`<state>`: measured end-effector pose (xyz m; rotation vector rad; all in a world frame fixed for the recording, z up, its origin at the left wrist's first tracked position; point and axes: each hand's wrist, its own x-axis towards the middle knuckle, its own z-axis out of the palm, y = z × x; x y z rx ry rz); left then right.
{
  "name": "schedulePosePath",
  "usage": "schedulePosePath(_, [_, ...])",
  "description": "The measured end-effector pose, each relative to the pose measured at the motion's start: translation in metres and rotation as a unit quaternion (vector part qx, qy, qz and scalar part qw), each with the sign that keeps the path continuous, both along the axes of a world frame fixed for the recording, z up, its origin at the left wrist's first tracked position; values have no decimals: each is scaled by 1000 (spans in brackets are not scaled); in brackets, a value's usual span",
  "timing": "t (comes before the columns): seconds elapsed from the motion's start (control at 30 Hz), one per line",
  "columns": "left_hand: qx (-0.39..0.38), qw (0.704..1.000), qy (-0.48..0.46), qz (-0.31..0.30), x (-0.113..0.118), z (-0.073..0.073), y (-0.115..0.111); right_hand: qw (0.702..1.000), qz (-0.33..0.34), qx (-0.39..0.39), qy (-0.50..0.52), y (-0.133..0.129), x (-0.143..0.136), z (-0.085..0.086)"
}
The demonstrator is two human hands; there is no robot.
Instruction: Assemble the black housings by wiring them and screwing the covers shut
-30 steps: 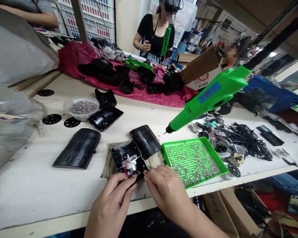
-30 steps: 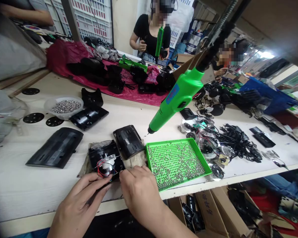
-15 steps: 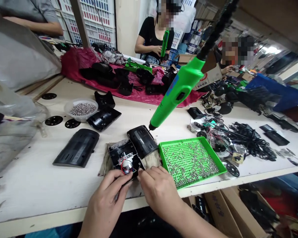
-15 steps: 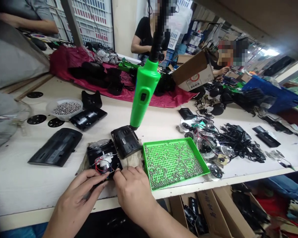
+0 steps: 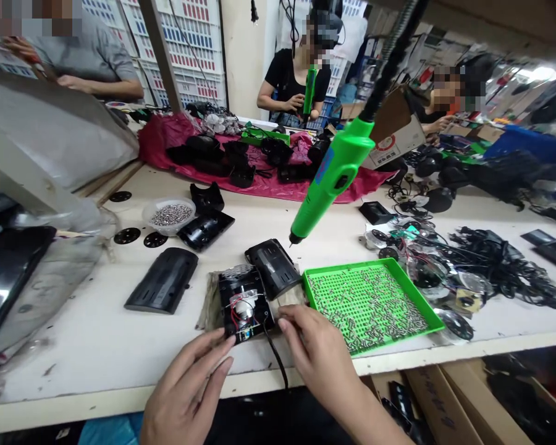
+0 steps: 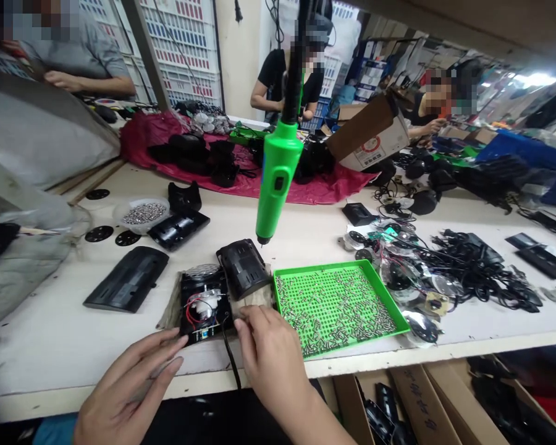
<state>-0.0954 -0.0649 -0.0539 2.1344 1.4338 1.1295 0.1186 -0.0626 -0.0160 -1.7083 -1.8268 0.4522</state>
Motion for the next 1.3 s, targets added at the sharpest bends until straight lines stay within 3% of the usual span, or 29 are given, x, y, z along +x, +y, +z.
schedulePosePath(0.1, [-133, 980, -109, 96, 3, 1, 3, 998, 4, -66, -7, 4, -5, 1])
schedulePosePath(0.23, [-305, 910, -262, 95, 9, 1, 19, 991, 22, -129, 20, 11, -13, 5])
schedulePosePath(0.4, [-301, 904, -289, 92, 20, 11, 23, 990, 4, -121, 77, 12, -16, -2])
schedulePosePath(0.53, [-307, 860, -392, 113, 32, 25, 16, 990, -1, -88, 112, 9, -14, -6])
schedulePosePath(0.6, [-341, 803, -478, 104, 36, 29, 17, 991, -4, -68, 112, 8, -13, -8])
schedulePosePath(0.7, [-433, 650, -622, 57, 39, 29, 24, 995, 27, -38, 88, 8, -13, -8])
schedulePosePath(0.77, [-484, 559, -671, 60, 40, 27, 29, 996, 55, -17, 60, 9, -12, -7])
schedulePosePath(0.83, [-505, 510, -692, 80, 41, 25, 33, 997, 72, -13, 38, 10, -12, -4])
schedulePosePath(0.9, [-507, 484, -709, 75, 40, 23, 34, 996, 81, -21, 27, 11, -11, 1])
schedulePosePath(0.97, [-497, 467, -730, 49, 38, 19, 34, 997, 75, -16, 17, 12, -10, 6])
schedulePosePath(1.07, [-482, 438, -759, -20, 32, 11, 34, 997, 34, 54, -41, 18, -7, 11])
schedulePosePath(1.17, [-463, 402, -775, -151, 26, 3, 34, 985, -1, 112, -131, 30, -1, 9])
schedulePosePath(1.3, [-382, 361, -781, -337, 20, -1, 34, 970, -14, 94, -225, 48, 3, -3])
